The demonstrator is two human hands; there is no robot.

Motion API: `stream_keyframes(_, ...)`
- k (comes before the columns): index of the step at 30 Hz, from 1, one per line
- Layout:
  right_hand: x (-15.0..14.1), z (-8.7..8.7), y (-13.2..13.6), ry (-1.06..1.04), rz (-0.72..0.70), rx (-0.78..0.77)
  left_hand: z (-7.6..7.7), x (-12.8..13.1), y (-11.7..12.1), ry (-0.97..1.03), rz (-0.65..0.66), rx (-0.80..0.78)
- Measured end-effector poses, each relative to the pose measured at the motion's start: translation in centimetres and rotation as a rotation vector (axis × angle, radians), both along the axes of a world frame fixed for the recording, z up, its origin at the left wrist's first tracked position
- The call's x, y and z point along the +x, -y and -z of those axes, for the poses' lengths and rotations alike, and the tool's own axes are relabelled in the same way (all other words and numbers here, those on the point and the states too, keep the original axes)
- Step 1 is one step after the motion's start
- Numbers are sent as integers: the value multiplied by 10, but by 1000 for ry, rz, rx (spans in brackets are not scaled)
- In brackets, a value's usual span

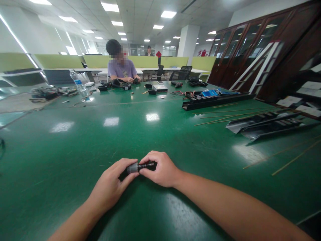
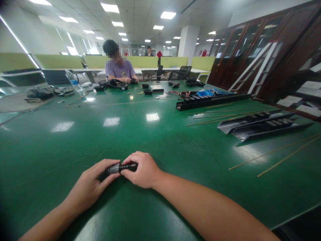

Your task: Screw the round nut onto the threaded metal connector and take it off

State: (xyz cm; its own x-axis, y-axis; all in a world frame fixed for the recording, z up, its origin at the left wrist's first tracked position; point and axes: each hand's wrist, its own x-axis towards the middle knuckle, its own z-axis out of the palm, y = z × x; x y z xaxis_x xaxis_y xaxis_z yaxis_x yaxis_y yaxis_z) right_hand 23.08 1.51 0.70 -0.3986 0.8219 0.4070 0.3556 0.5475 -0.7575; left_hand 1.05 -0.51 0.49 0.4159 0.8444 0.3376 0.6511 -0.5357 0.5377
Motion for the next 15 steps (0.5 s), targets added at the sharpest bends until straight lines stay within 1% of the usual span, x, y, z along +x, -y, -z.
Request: stream_keyframes(15, -1, 1, 0, -25, 12, -8, 2, 0, 1, -24, -2, 67)
